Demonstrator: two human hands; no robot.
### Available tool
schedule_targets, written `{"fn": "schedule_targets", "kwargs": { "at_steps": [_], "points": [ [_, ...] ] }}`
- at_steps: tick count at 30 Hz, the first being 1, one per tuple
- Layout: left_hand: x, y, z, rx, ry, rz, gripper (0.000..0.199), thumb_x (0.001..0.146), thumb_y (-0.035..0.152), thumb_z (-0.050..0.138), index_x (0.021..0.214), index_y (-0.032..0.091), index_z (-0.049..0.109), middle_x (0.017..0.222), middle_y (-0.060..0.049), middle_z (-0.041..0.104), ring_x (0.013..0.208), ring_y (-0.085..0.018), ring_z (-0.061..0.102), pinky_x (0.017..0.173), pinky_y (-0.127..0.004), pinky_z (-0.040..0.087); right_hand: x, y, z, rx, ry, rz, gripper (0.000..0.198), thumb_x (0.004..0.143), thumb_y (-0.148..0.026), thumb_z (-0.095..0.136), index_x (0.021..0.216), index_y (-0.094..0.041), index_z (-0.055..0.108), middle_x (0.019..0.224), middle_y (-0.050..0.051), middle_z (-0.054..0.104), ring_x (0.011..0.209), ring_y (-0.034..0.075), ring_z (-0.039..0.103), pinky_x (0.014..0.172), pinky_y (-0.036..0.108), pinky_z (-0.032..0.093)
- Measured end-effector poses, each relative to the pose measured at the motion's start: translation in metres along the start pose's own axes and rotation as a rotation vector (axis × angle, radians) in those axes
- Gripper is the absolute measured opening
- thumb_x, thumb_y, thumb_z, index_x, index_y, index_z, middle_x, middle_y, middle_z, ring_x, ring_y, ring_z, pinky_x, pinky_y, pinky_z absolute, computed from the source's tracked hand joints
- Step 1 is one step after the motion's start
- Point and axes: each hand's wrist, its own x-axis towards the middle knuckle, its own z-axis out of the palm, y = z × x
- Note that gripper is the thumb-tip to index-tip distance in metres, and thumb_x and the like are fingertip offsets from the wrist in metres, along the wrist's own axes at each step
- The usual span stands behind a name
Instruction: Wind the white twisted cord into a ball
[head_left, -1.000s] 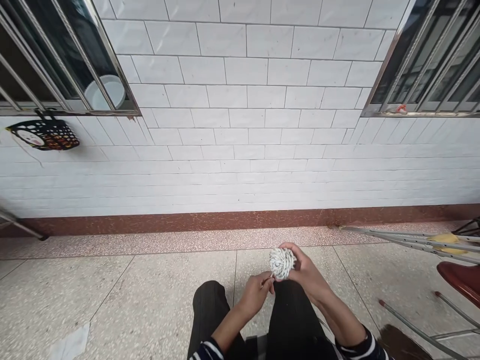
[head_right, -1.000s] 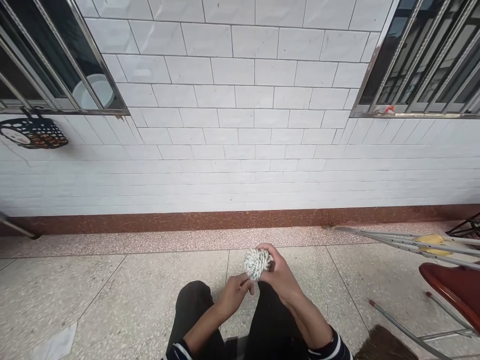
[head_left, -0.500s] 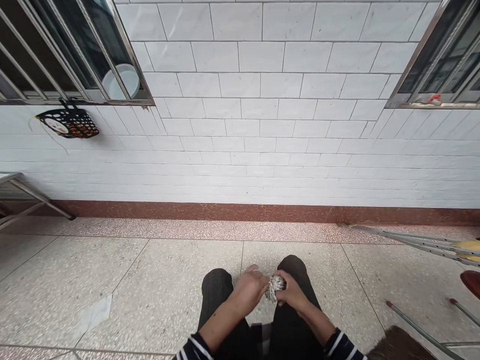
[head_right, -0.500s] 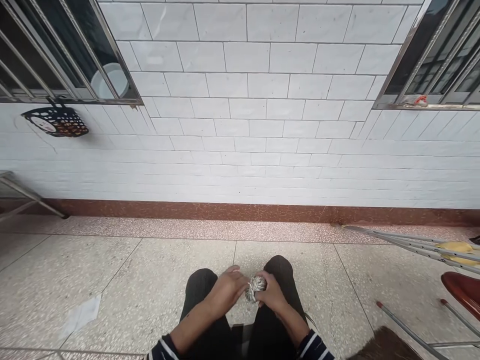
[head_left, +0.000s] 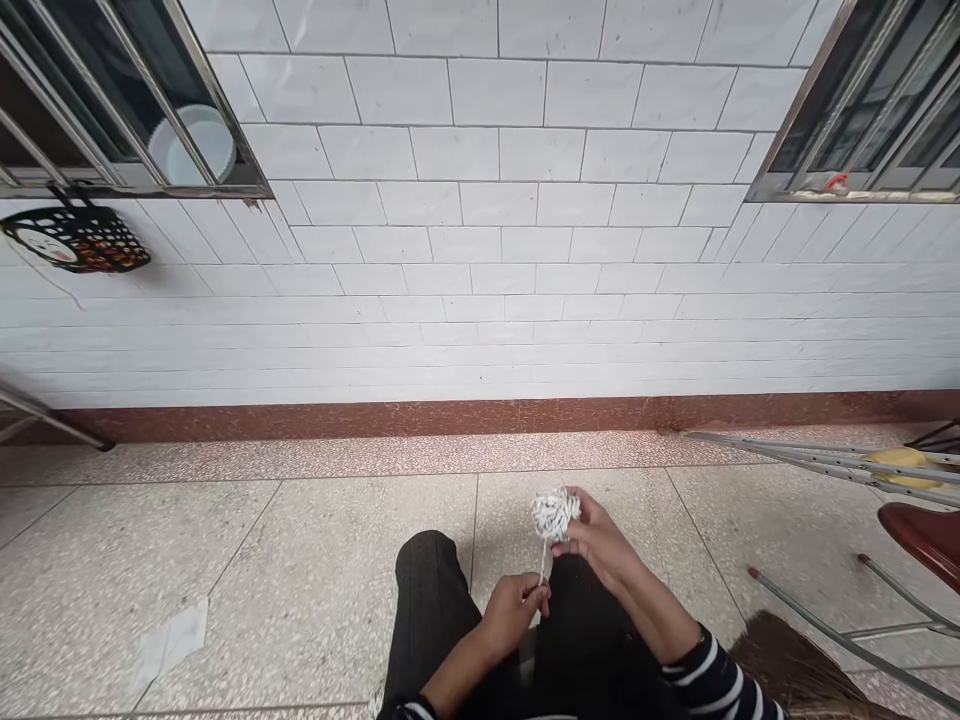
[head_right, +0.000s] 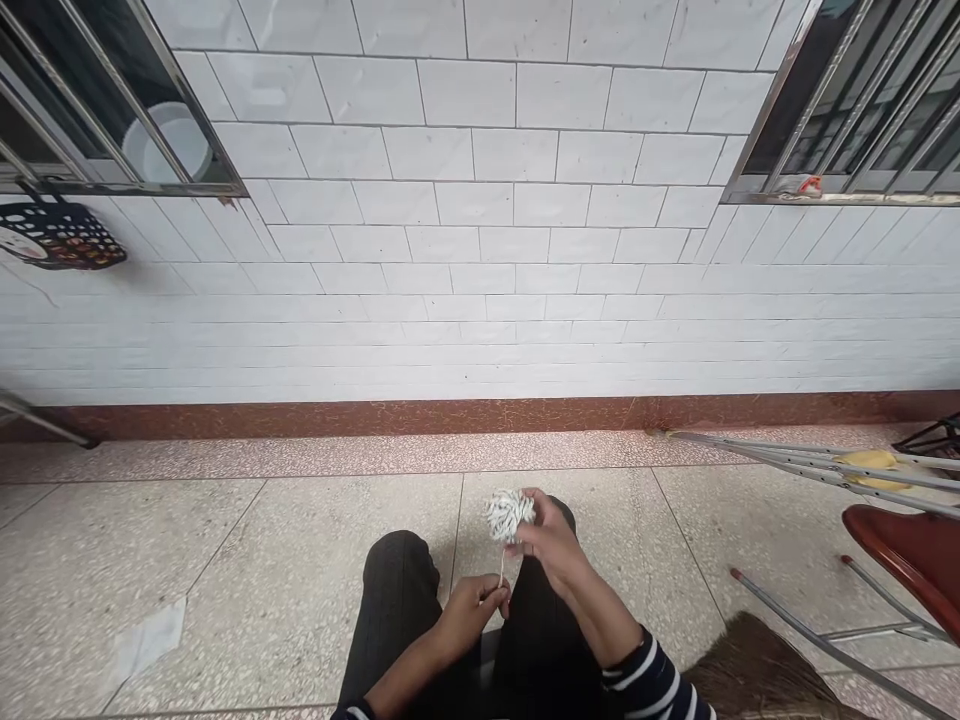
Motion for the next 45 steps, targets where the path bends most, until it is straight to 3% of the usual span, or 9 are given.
{"fn": "schedule_targets", "kwargs": {
  "at_steps": [3,8,15,24,29,32,35,40,45],
  "points": [
    [-0.007,0.01,0.003,0.024,-0.072,0.035,0.031,0.09,0.024,0.044,0.068,0.015,0.064,0.073,0.0,0.066,0.075,-0.014,0.06,0.074,-0.022,0.041,0.023,-0.003,-0.007,-0.251,0.125,-0.136,0.045,0.064,-0.028,0.069,0.104,-0.022,0.051,0.079,-0.003,0.061,0.053,0.012,0.055,0.045,0.022,0.038],
    [-0.007,0.028,-0.022,0.316,-0.079,0.175,0.034,0.096,0.027,0.044,0.069,0.017,0.061,0.068,-0.001,0.063,0.072,-0.016,0.06,0.075,-0.025,0.042,0.043,0.036,-0.029,-0.741,0.267,-0.193,0.042,0.051,-0.018,0.068,0.092,-0.022,0.059,0.092,0.0,0.054,0.081,0.018,0.056,0.07,0.028,0.048],
    [0.001,0.017,-0.049,0.641,0.002,0.39,0.028,0.098,0.019,0.041,0.082,0.017,0.064,0.072,-0.002,0.066,0.071,-0.016,0.061,0.1,-0.037,0.041,0.012,0.106,-0.03,-0.603,0.099,0.067,0.042,0.053,-0.022,0.068,0.093,-0.021,0.056,0.076,-0.006,0.054,0.051,0.009,0.049,0.045,0.023,0.045],
    [0.012,-0.006,-0.05,0.777,0.03,0.535,0.026,0.099,0.029,0.048,0.084,0.019,0.066,0.077,-0.001,0.067,0.076,-0.015,0.062,0.108,-0.036,0.035,0.009,0.117,-0.039,-0.417,-0.152,0.275,0.046,0.052,-0.02,0.067,0.096,-0.022,0.055,0.077,-0.005,0.057,0.047,0.006,0.049,0.041,0.019,0.043],
    [0.014,-0.025,-0.061,0.616,0.076,0.358,0.034,0.1,0.031,0.042,0.08,0.018,0.066,0.078,-0.003,0.068,0.078,-0.016,0.061,0.098,-0.032,0.04,-0.005,0.107,-0.031,-0.181,-0.311,0.359,0.06,0.051,-0.019,0.076,0.108,-0.024,0.059,0.098,0.001,0.063,0.067,0.014,0.062,0.053,0.024,0.05],
    [0.013,-0.04,-0.057,0.406,0.087,0.157,0.038,0.099,0.034,0.043,0.075,0.017,0.066,0.076,-0.004,0.069,0.076,-0.017,0.061,0.08,-0.027,0.044,-0.016,0.092,-0.015,-0.06,-0.251,0.315,0.065,0.051,-0.02,0.08,0.112,-0.024,0.058,0.104,0.003,0.065,0.078,0.019,0.065,0.06,0.028,0.054],
    [0.012,-0.048,-0.033,0.233,0.049,-0.001,0.036,0.095,0.033,0.043,0.076,0.015,0.068,0.079,-0.004,0.07,0.077,-0.018,0.062,0.072,-0.025,0.044,-0.01,0.075,-0.005,-0.01,-0.151,0.241,0.064,0.051,-0.019,0.078,0.111,-0.024,0.056,0.107,0.004,0.064,0.078,0.019,0.065,0.062,0.031,0.055],
    [0.003,-0.03,0.01,0.126,-0.182,0.023,0.037,0.092,0.031,0.044,0.067,0.016,0.066,0.072,-0.002,0.07,0.075,-0.015,0.062,0.076,-0.023,0.044,0.026,0.062,-0.022,-0.355,0.111,0.07,0.051,0.056,-0.024,0.065,0.105,-0.023,0.052,0.094,0.0,0.06,0.066,0.013,0.059,0.056,0.026,0.051],
    [0.003,0.006,-0.01,0.454,-0.114,0.068,0.028,0.089,0.024,0.049,0.066,0.017,0.063,0.066,-0.001,0.066,0.067,-0.015,0.059,0.068,-0.023,0.041,0.034,0.084,-0.037,-0.614,0.179,0.03,0.041,0.045,-0.012,0.066,0.084,-0.02,0.054,0.082,-0.004,0.052,0.062,0.01,0.051,0.052,0.02,0.042]
  ]
}}
